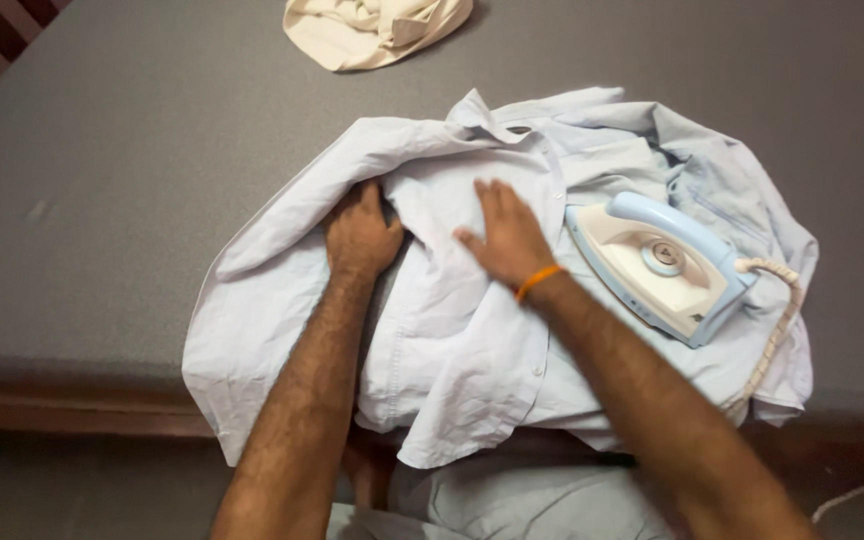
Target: The person irons a light blue shirt laid out on a bed. They use a handheld iron to smooth the fabric, periodically adjusting the shirt's position and flipping it over to iron different sections.
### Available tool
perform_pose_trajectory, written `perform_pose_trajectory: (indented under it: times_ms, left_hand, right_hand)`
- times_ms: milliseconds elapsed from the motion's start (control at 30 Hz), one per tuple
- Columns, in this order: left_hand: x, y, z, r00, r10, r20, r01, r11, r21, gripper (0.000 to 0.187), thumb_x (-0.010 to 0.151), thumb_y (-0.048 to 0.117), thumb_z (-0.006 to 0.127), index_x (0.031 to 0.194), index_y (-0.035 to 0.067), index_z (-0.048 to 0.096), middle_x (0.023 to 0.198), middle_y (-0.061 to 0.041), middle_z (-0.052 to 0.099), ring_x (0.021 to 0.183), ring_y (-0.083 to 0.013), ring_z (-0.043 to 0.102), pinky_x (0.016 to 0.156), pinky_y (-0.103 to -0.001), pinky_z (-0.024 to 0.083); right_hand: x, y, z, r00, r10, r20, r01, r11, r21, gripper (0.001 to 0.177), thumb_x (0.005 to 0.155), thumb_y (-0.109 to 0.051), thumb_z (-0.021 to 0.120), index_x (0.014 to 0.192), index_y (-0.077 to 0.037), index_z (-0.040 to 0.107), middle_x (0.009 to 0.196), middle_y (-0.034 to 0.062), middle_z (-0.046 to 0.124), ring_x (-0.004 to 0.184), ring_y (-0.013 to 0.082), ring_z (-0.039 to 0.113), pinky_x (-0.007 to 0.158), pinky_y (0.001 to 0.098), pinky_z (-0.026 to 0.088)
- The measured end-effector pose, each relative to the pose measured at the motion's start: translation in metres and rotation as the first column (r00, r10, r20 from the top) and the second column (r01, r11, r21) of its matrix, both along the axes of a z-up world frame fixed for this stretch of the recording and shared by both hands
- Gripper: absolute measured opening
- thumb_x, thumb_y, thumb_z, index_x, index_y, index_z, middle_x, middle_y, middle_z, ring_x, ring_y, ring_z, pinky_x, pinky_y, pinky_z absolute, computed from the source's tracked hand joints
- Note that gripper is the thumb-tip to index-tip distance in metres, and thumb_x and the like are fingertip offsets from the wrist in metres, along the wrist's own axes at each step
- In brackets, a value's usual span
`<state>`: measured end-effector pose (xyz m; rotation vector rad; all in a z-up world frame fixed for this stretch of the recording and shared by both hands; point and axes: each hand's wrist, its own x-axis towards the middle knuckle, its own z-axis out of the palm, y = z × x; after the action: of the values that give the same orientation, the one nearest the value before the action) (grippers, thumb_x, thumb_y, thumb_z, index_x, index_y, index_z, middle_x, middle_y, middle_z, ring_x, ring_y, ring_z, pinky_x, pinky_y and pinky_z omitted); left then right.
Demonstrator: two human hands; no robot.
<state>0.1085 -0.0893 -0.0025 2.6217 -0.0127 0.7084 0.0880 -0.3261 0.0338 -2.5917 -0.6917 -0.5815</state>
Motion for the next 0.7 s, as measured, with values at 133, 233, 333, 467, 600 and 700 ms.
perform_pose_trajectory:
  times_ms: [133, 233, 333, 467, 600, 700]
  left_hand:
    - [0.010, 0.007, -0.005, 0.995, 0.013, -0.100, -0.022, 0.996, -0.089, 0.078, 0.091, 0.037, 0.065, 0.155, 0.001, 0.039, 0.139, -0.030, 0.058, 0.126, -0.0441, 0.054, 0.111, -0.055, 0.037]
    - [0.018, 0.009, -0.006, 0.998, 0.063, -0.017, -0.062, 0.997, 0.036, 0.071, 0.094, 0.040, 0.066, 0.149, -0.001, 0.047, 0.136, -0.030, 0.060, 0.127, -0.0450, 0.054, 0.110, -0.058, 0.037]
    - [0.028, 0.008, 0.003, 0.959, -0.028, 0.283, -0.003, 0.994, 0.108, 0.060, 0.091, 0.039, 0.066, 0.138, 0.004, 0.058, 0.136, -0.024, 0.063, 0.128, -0.0423, 0.054, 0.109, -0.060, 0.036]
    - [0.058, 0.016, 0.018, 0.927, -0.104, 0.361, -0.020, 0.946, 0.325, 0.046, 0.096, 0.020, 0.057, 0.142, 0.016, 0.064, 0.142, -0.022, 0.062, 0.133, -0.0412, 0.054, 0.111, -0.056, 0.038]
    - [0.072, 0.014, 0.034, 0.993, -0.027, -0.115, 0.054, 0.971, 0.232, 0.045, 0.095, 0.015, 0.050, 0.138, 0.018, 0.062, 0.133, -0.018, 0.066, 0.124, -0.0387, 0.059, 0.107, -0.057, 0.041]
    - [0.059, 0.016, 0.033, 0.966, 0.000, -0.257, 0.039, 0.988, 0.147, 0.041, 0.095, 0.015, 0.049, 0.135, 0.014, 0.063, 0.127, -0.019, 0.068, 0.117, -0.0386, 0.063, 0.103, -0.055, 0.045]
  right_hand:
    - [-0.023, -0.016, -0.005, 1.000, -0.009, -0.012, 0.010, 0.999, 0.040, 0.084, 0.088, -0.043, 0.079, 0.146, 0.006, 0.044, 0.147, 0.0315, 0.047, 0.136, 0.0461, 0.045, 0.110, 0.0515, 0.036]
    - [-0.026, -0.020, -0.004, 0.998, 0.021, -0.062, -0.007, 0.978, 0.209, 0.077, 0.089, -0.042, 0.076, 0.145, 0.004, 0.049, 0.144, 0.0259, 0.056, 0.133, 0.0405, 0.054, 0.114, 0.0457, 0.041]
    - [-0.028, -0.016, 0.000, 0.999, 0.016, -0.035, -0.009, 0.982, 0.191, 0.079, 0.085, -0.044, 0.078, 0.141, 0.005, 0.051, 0.139, 0.0250, 0.059, 0.129, 0.0400, 0.056, 0.111, 0.0466, 0.042]
    - [-0.032, -0.015, 0.004, 1.000, -0.004, -0.030, 0.009, 0.988, 0.155, 0.084, 0.081, -0.049, 0.081, 0.139, 0.005, 0.052, 0.137, 0.0244, 0.060, 0.127, 0.0393, 0.057, 0.109, 0.0479, 0.042]
    - [-0.034, -0.013, 0.004, 1.000, -0.016, -0.018, 0.018, 0.989, 0.144, 0.091, 0.076, -0.053, 0.083, 0.138, 0.005, 0.052, 0.136, 0.0244, 0.060, 0.127, 0.0394, 0.056, 0.109, 0.0478, 0.041]
    - [-0.031, -0.013, 0.001, 0.998, -0.020, -0.051, 0.026, 0.992, 0.126, 0.092, 0.077, -0.058, 0.080, 0.140, 0.003, 0.051, 0.141, 0.0231, 0.058, 0.133, 0.0379, 0.053, 0.112, 0.0496, 0.039]
